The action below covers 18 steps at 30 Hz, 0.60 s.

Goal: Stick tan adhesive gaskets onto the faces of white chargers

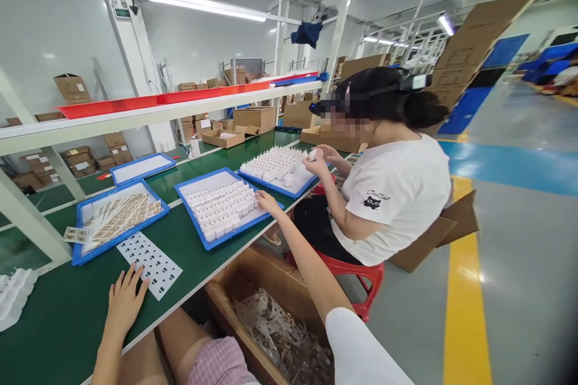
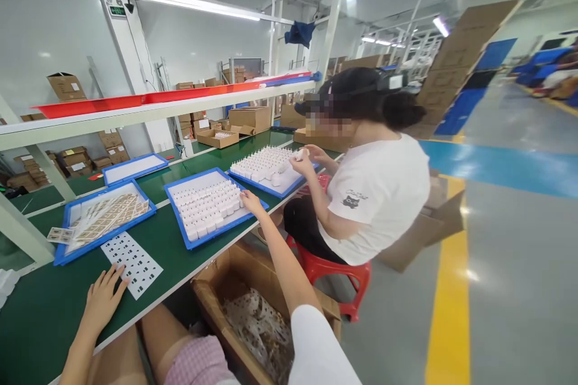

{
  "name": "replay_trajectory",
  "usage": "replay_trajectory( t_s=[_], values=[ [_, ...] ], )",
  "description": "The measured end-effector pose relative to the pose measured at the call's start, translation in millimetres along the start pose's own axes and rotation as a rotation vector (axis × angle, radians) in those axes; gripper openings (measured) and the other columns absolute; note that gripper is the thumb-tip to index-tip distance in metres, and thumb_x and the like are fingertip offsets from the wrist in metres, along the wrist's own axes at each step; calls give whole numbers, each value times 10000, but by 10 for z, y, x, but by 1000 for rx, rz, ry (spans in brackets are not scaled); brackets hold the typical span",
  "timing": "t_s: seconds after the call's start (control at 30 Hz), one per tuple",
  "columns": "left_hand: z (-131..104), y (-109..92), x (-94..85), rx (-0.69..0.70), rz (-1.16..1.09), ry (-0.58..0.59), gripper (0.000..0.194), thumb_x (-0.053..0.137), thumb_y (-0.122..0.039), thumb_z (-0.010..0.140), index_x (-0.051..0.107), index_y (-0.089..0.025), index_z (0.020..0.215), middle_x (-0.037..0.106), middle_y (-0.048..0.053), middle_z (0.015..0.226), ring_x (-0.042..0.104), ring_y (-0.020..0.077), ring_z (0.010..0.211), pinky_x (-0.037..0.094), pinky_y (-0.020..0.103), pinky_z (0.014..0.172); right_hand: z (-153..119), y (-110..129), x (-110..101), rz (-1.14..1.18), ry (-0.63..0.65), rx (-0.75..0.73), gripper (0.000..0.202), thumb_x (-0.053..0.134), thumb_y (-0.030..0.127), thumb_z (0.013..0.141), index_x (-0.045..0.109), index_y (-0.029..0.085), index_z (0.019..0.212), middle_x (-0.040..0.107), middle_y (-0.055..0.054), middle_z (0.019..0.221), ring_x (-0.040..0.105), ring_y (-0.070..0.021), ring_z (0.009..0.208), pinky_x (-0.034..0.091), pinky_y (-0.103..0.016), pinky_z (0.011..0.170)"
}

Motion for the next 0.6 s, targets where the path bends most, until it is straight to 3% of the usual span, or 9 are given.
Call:
replay_trajectory(
  t_s=[0.2,0.6],
  values=[
    [-18,-63,-68,-5,13,12,585,334,-484,1035,530,-234,1526,401,68,1680,311,388,1577,267,631,1262,-34,-73,-51,-50,68,-18,408,663,398,982,617,174,1320,647,-109,1326,673,-243,1129,597,-464,946],
    [-178,-215,-246,52,-54,-2,518,432,-365,999,556,-204,1476,485,106,1624,336,411,1543,238,658,1255,-322,84,27,-236,-24,-132,408,664,393,981,613,181,1326,644,-106,1335,672,-244,1130,597,-465,945]
  ],
)
Point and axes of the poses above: each hand's wrist, its own z-axis towards the middle knuckle, its own x-axis out of the palm, y = z × x, the point moved 4 cm from there along z, towards the middle knuckle
